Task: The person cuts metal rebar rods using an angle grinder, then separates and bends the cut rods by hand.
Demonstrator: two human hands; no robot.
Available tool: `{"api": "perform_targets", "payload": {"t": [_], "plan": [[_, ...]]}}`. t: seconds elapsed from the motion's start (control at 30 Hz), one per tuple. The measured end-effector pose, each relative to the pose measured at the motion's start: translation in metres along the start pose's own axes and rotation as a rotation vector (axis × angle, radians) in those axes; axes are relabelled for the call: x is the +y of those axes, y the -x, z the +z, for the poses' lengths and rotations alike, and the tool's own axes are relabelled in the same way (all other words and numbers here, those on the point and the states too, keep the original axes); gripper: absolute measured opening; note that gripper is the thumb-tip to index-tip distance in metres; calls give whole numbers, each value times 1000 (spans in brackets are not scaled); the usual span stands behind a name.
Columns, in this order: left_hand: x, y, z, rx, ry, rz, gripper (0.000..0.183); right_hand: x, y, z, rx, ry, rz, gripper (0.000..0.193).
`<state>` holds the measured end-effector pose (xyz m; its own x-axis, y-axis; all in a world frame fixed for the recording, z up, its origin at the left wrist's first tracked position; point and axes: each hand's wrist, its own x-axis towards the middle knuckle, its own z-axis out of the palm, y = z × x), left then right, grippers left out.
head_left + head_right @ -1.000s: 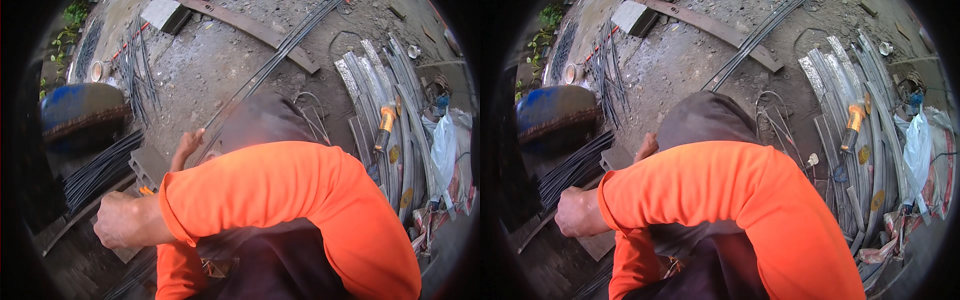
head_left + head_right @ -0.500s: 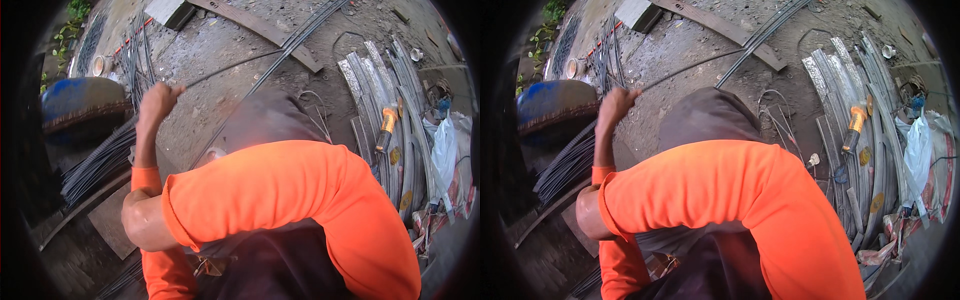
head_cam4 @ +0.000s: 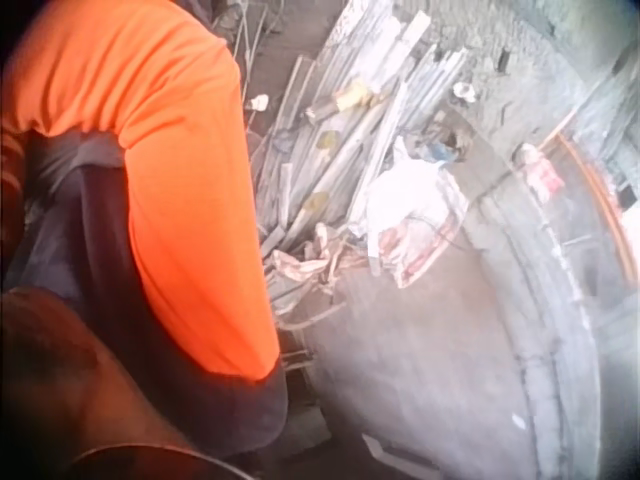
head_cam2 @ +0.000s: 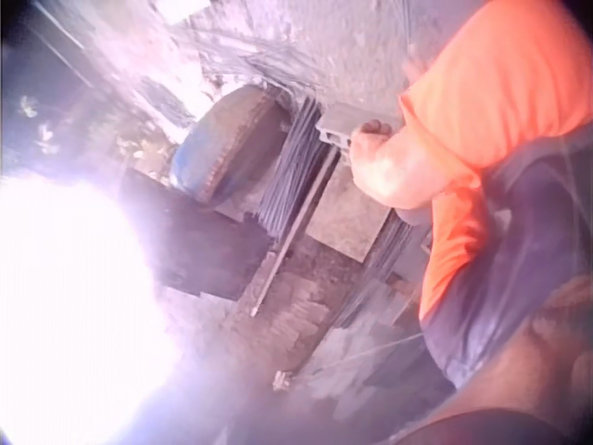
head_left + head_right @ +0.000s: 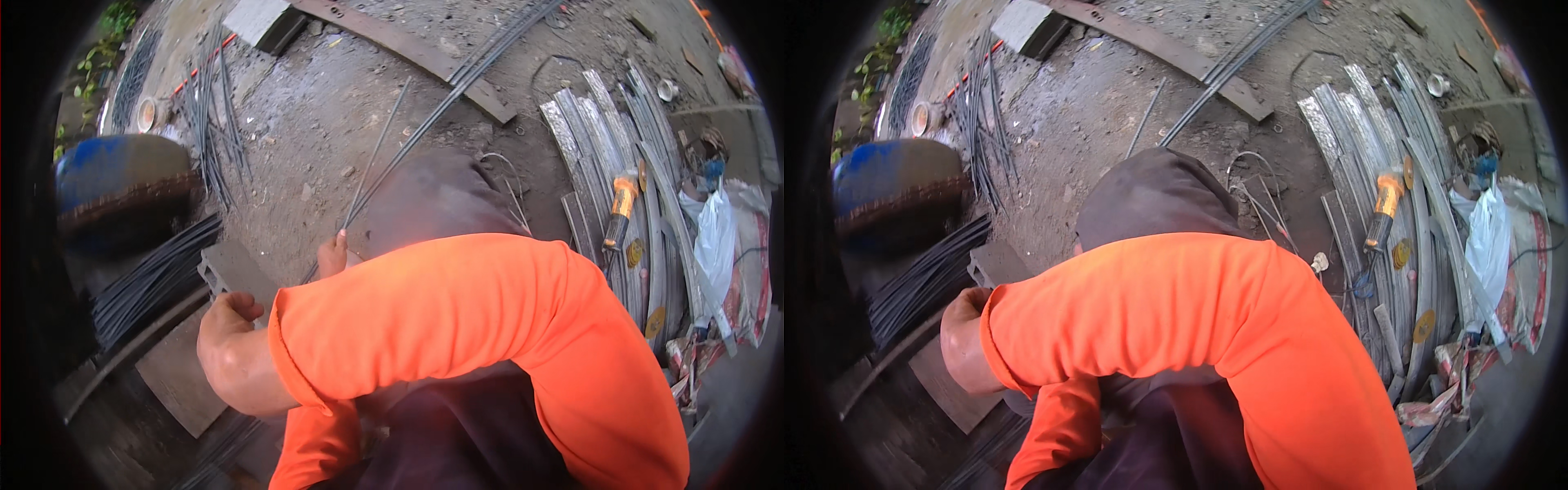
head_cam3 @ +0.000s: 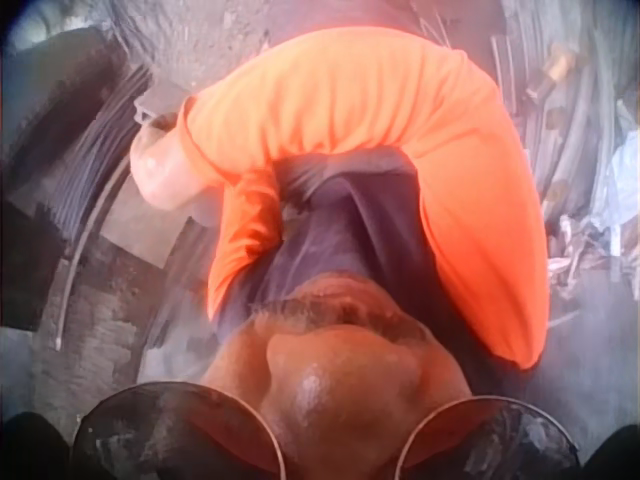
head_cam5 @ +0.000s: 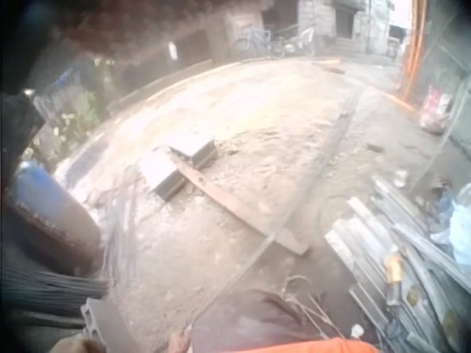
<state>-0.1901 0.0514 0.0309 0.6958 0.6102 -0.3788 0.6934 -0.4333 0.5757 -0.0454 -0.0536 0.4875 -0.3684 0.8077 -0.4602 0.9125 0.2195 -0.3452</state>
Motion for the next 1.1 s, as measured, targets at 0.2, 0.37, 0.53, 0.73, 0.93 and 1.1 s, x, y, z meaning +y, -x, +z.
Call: {"api": "perform_targets", "payload": {"t": [0.2, 0.37, 0.53, 0.73, 0.93, 1.1], "plan": [[-11, 4, -33, 203, 29, -135, 61, 3, 9, 9, 275, -121, -139, 39], [-16, 3, -41, 485, 29, -99, 65, -7, -4, 29, 196, -140, -83, 35], [35, -105, -206, 892, -102, 67, 58, -7, 12, 32, 302, -60, -67, 28], [136, -155, -362, 1010, -186, 28, 62, 8, 17, 20, 214, -91, -129, 29], [72, -82, -129, 116, 4, -73, 51, 2, 1, 28, 161, -43, -75, 28], [17, 15, -15, -118, -236, -193, 62, -20, -13, 29, 170, -108, -47, 28]]}}
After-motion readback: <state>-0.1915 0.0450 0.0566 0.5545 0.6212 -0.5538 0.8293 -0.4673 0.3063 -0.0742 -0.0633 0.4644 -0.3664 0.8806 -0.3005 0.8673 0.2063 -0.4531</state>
